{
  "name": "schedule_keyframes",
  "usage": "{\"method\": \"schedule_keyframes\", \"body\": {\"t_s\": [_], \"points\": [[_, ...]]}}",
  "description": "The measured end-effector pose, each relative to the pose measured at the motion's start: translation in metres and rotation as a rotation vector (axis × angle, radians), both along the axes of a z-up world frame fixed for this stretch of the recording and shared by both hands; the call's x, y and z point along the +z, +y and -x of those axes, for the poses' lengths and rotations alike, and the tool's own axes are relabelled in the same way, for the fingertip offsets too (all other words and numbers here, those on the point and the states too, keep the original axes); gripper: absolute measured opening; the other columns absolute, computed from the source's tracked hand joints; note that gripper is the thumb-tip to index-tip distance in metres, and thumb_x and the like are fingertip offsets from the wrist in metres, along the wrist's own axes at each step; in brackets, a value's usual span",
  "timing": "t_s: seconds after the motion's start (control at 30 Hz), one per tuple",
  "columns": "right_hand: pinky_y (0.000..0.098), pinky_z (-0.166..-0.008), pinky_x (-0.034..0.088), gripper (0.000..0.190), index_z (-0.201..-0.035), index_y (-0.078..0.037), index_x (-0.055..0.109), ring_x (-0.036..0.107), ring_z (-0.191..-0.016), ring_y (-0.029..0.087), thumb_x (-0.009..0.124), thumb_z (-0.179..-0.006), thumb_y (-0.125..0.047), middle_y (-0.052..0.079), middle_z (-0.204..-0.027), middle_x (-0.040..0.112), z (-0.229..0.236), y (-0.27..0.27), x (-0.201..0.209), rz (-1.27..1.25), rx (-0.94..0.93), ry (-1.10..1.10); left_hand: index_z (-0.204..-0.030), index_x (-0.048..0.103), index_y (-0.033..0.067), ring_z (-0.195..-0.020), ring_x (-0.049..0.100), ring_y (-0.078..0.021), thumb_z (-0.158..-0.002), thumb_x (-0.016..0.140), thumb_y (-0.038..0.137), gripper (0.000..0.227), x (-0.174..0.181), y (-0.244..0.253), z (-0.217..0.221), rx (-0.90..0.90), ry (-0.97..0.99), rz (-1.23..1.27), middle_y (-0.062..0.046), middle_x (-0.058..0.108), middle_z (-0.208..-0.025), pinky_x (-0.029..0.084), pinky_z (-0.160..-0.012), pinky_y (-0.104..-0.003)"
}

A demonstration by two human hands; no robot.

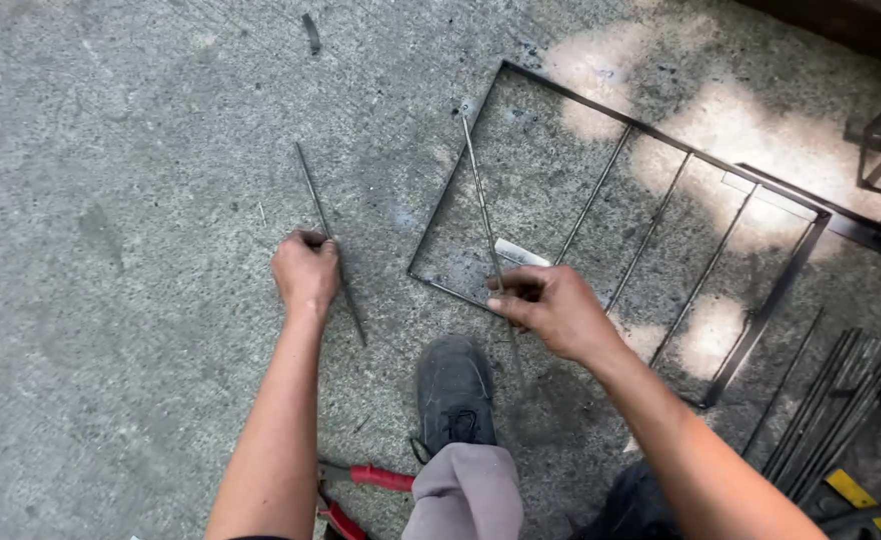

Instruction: Welding metal rods into a rectangular frame using a spacer for alignment to create a grid

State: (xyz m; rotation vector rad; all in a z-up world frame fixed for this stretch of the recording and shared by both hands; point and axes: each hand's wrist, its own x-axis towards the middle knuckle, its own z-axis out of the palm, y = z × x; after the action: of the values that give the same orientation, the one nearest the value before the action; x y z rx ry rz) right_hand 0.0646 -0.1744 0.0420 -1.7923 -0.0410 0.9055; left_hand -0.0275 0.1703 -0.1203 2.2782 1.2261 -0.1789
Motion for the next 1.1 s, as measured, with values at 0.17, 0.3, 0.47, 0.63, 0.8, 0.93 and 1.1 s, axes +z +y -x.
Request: {"method": "schedule_keyframes", "body": {"t_s": [0.17,0.3,0.47,0.63,0.8,0.93,1.1], "points": [[0.0340,-0.051,0.057,0.029,-0.105,0.004,0.079,0.066,-0.054,0.020,0.084,-0.078,-0.003,0.015,-0.070,0.071,-0.006,0.000,0.023,0.053,0.068,-0.037,-0.094,0.081,0.0126,-0.095,0.074,-0.0399,-0.076,0.072,0.021,0.022,0.014,-0.012,-0.014,0.002,0.040,0.024,-0.015,0.077,-0.088,0.060,-0.081,-0.053],[0.0339,-0.057,0.062,0.024,-0.106,0.004,0.079,0.070,-0.059,0.023,0.082,-0.083,-0.005,0.019,-0.073,0.075,0.003,0.020,0.027,0.035,0.094,0.035,-0.096,0.073,-0.0080,-0.061,0.074,-0.0276,-0.070,0.074,0.004,0.028,0.108,-0.066,-0.029,0.259,-0.430,0.604,-0.025,0.072,-0.075,0.065,-0.052,-0.040],[0.0311,-0.061,0.064,0.026,-0.108,0.003,0.078,0.072,-0.064,0.021,0.083,-0.084,-0.005,0.017,-0.077,0.075,0.006,0.039,0.012,-0.110,0.015,0.094,-0.100,0.069,-0.0103,-0.070,0.075,-0.0245,-0.076,0.080,0.002,0.030,0.174,-0.105,-0.044,0.164,-0.567,0.960,-0.021,0.073,-0.082,0.069,-0.062,-0.036],[0.0326,-0.067,0.065,0.024,-0.105,-0.004,0.081,0.072,-0.072,0.020,0.086,-0.081,-0.008,0.016,-0.083,0.078,-0.008,0.042,0.030,-0.128,0.004,-0.011,-0.101,0.069,-0.0067,-0.073,0.075,-0.0216,-0.077,0.081,0.001,0.028,0.211,-0.110,-0.058,0.068,-0.658,0.994,-0.019,0.074,-0.084,0.071,-0.065,-0.036],[0.0297,-0.071,0.060,0.014,-0.103,-0.010,0.080,0.075,-0.077,0.022,0.083,-0.090,-0.011,0.014,-0.089,0.079,-0.043,0.035,0.035,-0.084,0.128,-0.402,-0.128,0.067,-0.0003,-0.101,0.075,-0.0388,-0.097,0.076,0.018,0.037,0.230,-0.101,-0.090,-0.487,-0.822,0.625,-0.027,0.074,-0.108,0.068,-0.075,-0.046],[0.0245,-0.056,0.047,0.017,-0.102,-0.010,0.081,0.058,-0.062,0.008,0.085,-0.086,-0.005,0.001,-0.083,0.075,-0.067,0.033,0.043,-0.007,0.161,-0.728,-0.124,0.069,0.0130,-0.097,0.081,-0.0139,-0.094,0.075,0.010,0.031,0.266,-0.116,-0.114,-0.518,-0.936,0.519,-0.008,0.081,-0.113,0.070,-0.082,-0.024],[0.0228,-0.060,0.057,0.020,-0.099,-0.015,0.079,0.066,-0.067,0.009,0.082,-0.083,-0.004,0.002,-0.091,0.079,-0.084,0.026,0.006,0.031,0.087,-0.729,-0.119,0.073,0.0178,-0.071,0.076,-0.0058,-0.093,0.075,0.015,0.027,0.258,-0.135,-0.129,-0.511,-0.907,0.510,-0.003,0.083,-0.104,0.060,-0.055,-0.017]]}}
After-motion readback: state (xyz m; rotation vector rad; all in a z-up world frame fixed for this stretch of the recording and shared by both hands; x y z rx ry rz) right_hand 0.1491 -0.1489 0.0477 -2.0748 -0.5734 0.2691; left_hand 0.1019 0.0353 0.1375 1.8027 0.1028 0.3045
